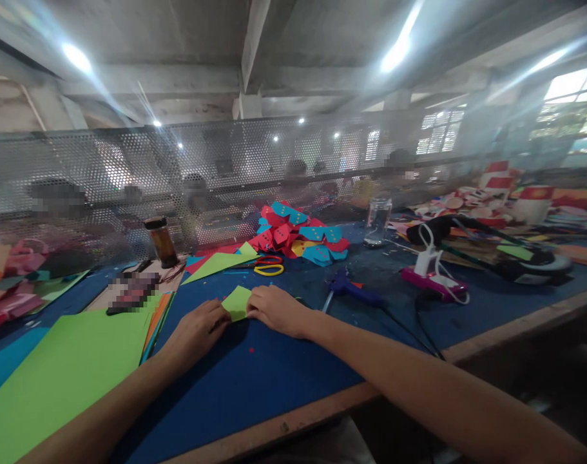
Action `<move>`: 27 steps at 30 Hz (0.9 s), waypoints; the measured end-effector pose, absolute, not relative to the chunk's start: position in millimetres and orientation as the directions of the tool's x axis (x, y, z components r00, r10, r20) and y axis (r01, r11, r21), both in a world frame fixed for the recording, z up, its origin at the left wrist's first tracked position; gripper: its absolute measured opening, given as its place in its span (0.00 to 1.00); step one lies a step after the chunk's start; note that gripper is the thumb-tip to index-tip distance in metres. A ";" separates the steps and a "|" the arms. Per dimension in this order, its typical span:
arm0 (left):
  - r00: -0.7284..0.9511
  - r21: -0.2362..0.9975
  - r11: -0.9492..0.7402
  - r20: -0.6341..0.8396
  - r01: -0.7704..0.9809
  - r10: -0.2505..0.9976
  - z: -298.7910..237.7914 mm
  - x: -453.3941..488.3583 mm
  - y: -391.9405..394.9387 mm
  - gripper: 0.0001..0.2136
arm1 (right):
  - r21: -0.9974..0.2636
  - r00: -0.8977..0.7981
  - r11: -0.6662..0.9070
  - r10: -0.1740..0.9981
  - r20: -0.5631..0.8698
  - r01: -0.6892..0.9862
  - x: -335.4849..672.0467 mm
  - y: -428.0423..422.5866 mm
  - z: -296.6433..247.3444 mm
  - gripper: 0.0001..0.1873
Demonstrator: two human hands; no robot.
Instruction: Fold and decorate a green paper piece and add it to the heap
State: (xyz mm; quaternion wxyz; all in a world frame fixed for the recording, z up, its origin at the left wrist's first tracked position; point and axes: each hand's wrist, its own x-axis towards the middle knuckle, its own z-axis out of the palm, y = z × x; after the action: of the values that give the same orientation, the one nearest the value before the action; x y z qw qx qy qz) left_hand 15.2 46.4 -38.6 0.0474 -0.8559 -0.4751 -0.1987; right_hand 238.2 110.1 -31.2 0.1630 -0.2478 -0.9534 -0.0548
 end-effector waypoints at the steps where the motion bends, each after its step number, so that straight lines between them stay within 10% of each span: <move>1: 0.469 0.102 -0.542 0.387 0.834 0.794 -38.5 15.6 46.2 0.07 | 0.026 -0.822 0.868 0.459 0.336 0.495 238.0 110.5 -31.7 0.11; 27: 0.363 0.272 -0.464 0.350 0.843 0.864 -41.0 3.7 56.3 0.06 | -0.109 -0.770 0.825 0.559 0.307 0.554 237.1 113.2 -31.8 0.10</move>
State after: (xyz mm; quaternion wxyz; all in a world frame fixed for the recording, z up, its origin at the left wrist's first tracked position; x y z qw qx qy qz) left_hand 3.7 56.3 -41.0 -0.0229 -0.8251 -0.5172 -0.2262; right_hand 237.1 113.2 -31.8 0.1652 -0.2957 -0.9409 0.0061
